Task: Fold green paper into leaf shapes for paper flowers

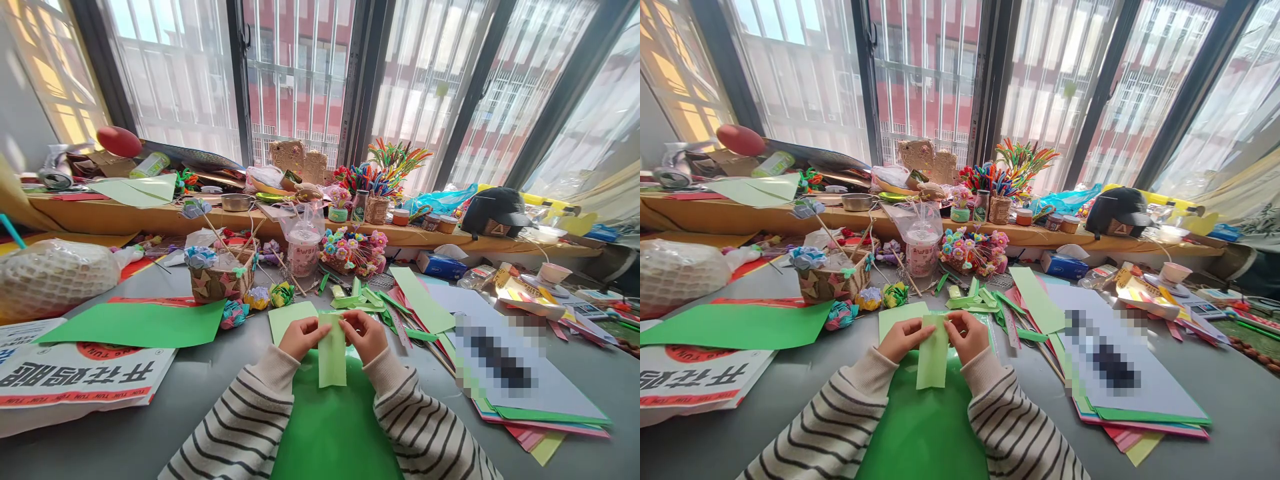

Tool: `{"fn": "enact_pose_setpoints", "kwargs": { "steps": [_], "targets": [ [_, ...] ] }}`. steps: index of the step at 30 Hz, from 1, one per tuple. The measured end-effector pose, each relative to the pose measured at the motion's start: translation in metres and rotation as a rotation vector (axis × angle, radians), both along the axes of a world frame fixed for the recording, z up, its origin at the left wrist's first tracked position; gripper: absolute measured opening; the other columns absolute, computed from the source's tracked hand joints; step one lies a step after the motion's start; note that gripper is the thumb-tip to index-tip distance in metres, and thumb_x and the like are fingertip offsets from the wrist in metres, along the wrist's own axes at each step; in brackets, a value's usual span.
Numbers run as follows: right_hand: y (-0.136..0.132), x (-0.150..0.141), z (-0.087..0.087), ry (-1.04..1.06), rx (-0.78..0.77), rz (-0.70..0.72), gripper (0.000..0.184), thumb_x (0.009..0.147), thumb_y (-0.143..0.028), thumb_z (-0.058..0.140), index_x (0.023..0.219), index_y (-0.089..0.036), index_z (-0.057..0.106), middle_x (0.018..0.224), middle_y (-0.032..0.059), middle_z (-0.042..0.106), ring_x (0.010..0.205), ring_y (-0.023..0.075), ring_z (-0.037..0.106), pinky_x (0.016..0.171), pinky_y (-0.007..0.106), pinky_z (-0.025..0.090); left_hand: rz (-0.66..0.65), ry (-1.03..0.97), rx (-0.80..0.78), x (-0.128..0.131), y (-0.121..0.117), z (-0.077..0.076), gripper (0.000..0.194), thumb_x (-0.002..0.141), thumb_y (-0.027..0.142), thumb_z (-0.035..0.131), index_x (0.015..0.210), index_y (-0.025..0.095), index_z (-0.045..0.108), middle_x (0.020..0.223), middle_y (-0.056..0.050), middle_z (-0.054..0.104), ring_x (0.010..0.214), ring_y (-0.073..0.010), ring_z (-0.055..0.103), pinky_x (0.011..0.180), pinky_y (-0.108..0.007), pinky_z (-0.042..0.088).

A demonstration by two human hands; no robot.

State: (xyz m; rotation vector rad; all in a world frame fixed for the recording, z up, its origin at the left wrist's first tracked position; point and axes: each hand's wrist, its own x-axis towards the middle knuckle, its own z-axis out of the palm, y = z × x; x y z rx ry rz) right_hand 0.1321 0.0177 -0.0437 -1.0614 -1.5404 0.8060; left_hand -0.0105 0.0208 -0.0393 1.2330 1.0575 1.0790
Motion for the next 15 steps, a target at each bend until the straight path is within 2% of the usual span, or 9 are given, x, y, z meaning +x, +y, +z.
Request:
{"fn": "enact_pose_setpoints", "kwargs": {
  "steps": [3,6,10,15],
  "targets": [
    [-0.0021,-0.0015,0.0022,-0.039,-0.003,0.031,0.016,0.066,-0.031,0.050,0.072,-0.017,0.054,0.054,-0.0003,0.053,0.043,0.0091,0.048,0.037,0.020,0.045,0.004,0.027,0.026,-0.0015,0.0005,0.0010,0.026,0.051,0.036,0.063,0.061,0.012,0.060,0.048,0.002,0.054,0.045,-0.0093,0.047,0.040,-0.018,0.033],
    [-0.0041,-0.0019,0.0043,-0.123,0.055,0.000,0.016,0.067,-0.031,0.048,0.072,-0.017,0.054,0.055,0.0004,0.055,0.044,0.0098,0.049,0.040,0.021,0.045,0.025,-0.013,-0.037,-0.0007,0.0012,-0.0004,0.028,0.046,0.036,0.065,0.060,0.012,0.061,0.048,0.002,0.055,0.045,-0.0100,0.048,0.041,-0.019,0.036],
    [-0.0060,-0.0007,0.0057,-0.255,0.227,-0.038,0.016,0.070,-0.026,0.045,0.076,-0.016,0.055,0.065,0.0039,0.057,0.053,0.0116,0.052,0.049,0.023,0.046,0.042,-0.127,-0.162,0.0008,0.0015,-0.0025,0.029,0.043,0.035,0.068,0.061,0.012,0.063,0.052,0.001,0.059,0.051,-0.0130,0.054,0.050,-0.024,0.043],
    [-0.0071,0.0014,0.0057,-0.416,0.418,-0.024,0.019,0.075,-0.021,0.038,0.080,-0.018,0.057,0.072,0.0056,0.057,0.062,0.0131,0.053,0.055,0.025,0.046,0.028,-0.179,-0.228,-0.0002,0.0018,-0.0018,0.027,0.043,0.033,0.069,0.058,0.012,0.062,0.050,0.001,0.060,0.051,-0.0124,0.055,0.052,-0.024,0.045]
  ]
}}
